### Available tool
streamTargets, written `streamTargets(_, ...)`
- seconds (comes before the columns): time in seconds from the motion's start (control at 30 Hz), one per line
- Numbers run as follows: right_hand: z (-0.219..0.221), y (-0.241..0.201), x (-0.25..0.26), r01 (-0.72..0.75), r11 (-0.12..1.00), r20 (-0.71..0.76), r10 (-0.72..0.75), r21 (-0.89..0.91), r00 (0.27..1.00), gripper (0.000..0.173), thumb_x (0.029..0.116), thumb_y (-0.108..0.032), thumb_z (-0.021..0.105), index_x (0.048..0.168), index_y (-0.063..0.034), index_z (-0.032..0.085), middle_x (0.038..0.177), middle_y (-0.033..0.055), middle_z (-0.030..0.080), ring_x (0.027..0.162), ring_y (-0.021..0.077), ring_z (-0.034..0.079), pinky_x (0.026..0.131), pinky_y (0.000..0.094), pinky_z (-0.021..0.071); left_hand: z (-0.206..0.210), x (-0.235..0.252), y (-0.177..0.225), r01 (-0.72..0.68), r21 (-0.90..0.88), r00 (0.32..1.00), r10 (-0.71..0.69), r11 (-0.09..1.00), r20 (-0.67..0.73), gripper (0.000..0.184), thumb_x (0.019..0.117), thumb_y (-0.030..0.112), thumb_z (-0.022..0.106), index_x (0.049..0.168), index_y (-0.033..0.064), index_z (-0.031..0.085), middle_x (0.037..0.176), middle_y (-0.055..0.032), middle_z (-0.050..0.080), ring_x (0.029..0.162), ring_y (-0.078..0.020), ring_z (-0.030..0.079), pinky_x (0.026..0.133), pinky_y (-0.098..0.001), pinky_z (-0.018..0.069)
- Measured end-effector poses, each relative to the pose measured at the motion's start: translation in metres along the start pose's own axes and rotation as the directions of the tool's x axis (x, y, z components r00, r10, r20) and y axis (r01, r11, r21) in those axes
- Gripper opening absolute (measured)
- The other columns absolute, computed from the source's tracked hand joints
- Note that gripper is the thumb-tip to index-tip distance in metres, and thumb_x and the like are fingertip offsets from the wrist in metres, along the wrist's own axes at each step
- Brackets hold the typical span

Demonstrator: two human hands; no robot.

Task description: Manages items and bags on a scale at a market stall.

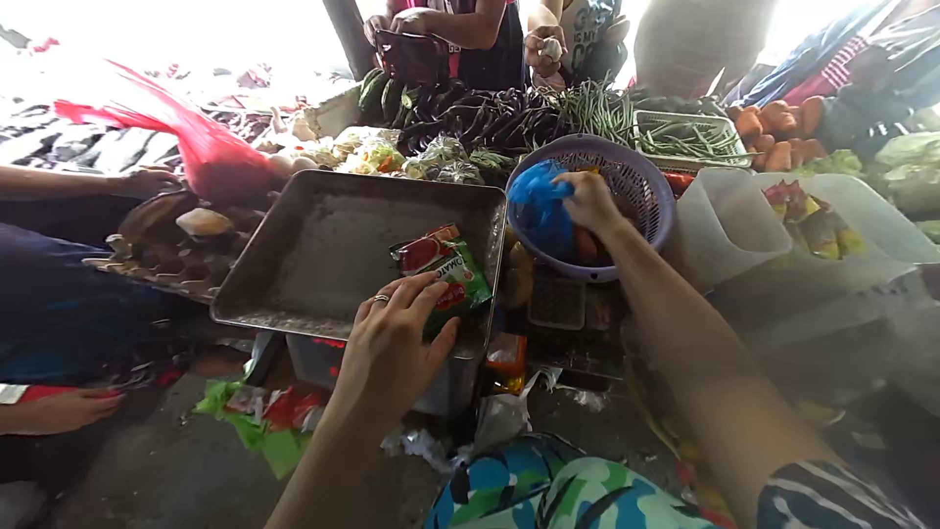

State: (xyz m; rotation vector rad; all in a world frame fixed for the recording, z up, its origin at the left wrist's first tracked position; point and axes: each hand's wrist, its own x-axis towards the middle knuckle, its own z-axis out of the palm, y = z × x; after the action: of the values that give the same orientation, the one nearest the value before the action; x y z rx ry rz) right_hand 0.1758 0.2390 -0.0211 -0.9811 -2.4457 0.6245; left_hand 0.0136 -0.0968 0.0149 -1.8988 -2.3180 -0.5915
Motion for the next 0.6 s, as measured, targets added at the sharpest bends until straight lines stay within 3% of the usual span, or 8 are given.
streamTargets(0.1,-0.026,0.006,-0.006,-0.099,0.958,-0.065,0.120,0.269,0.991,0.019,0.1010,-0.012,0.061,0.111,-0.0006,0.074,0.105,0.0175,0.073,0.101,0.0269,0.070,0.094,0.0522,0.0527,-0.002,-0.003,-0.005,0.016,-0.012,1.000,-0.017,1.000,-0.008,0.047,0.0977,0.047,0.056,0.127,0.0135,0.070,0.137,-0.0066,0.065,0.126,-0.0314,0.062,0.101,-0.0579,0.0473)
streamTargets(0.2,-0.036,0.001,-0.005,-0.090,0.900,-0.152,0.169,0.428,0.974,0.019,0.1024,-0.011,0.058,0.111,-0.0012,0.071,0.102,0.0097,0.072,0.094,0.0110,0.068,0.089,0.0358,0.0555,-0.005,-0.002,-0.003,0.021,-0.033,1.000,-0.022,0.999,-0.022,0.049,0.0991,0.049,0.054,0.129,0.0127,0.069,0.138,-0.0078,0.065,0.128,-0.0326,0.060,0.102,-0.0569,0.0469)
streamTargets(0.33,-0.058,-0.040,0.004,-0.044,0.843,-0.274,0.223,0.536,0.936,0.024,0.1073,-0.016,0.048,0.112,0.0003,0.065,0.093,0.0055,0.067,0.085,0.0069,0.066,0.082,0.0309,0.0567,-0.016,0.013,0.010,0.009,-0.130,0.999,-0.016,0.991,-0.050,0.060,0.0993,0.054,0.056,0.143,0.0126,0.058,0.143,-0.0087,0.060,0.134,-0.0320,0.055,0.105,-0.0561,0.0456)
streamTargets(0.4,-0.073,-0.066,0.004,0.020,0.857,-0.326,0.174,0.515,0.929,0.025,0.1089,-0.016,0.044,0.113,-0.0014,0.064,0.092,0.0027,0.065,0.085,0.0036,0.064,0.082,0.0273,0.0559,-0.024,0.031,0.019,-0.017,-0.181,0.998,0.005,0.983,-0.068,0.066,0.0973,0.056,0.058,0.148,0.0132,0.053,0.143,-0.0096,0.059,0.135,-0.0304,0.054,0.107,-0.0550,0.0451)
streamTargets(0.5,-0.103,-0.100,0.000,0.125,0.944,-0.397,0.007,0.304,0.918,0.030,0.1090,-0.016,0.041,0.117,0.0007,0.065,0.097,0.0061,0.068,0.089,0.0041,0.065,0.085,0.0284,0.0548,-0.032,0.061,0.035,-0.027,-0.284,0.999,0.020,0.958,-0.028,0.072,0.0947,0.051,0.067,0.151,0.0108,0.047,0.146,-0.0113,0.056,0.135,-0.0313,0.053,0.109,-0.0556,0.0441)
streamTargets(0.6,-0.132,-0.127,-0.009,0.142,0.976,-0.464,-0.049,0.166,0.885,0.033,0.1102,-0.021,0.040,0.115,0.0009,0.065,0.096,0.0054,0.066,0.088,0.0011,0.062,0.085,0.0259,0.0517,-0.026,0.086,0.060,0.020,-0.386,0.998,0.006,0.922,0.065,0.094,0.0861,0.053,0.078,0.158,0.0114,0.035,0.156,-0.0150,0.044,0.137,-0.0347,0.050,0.109,-0.0575,0.0447)
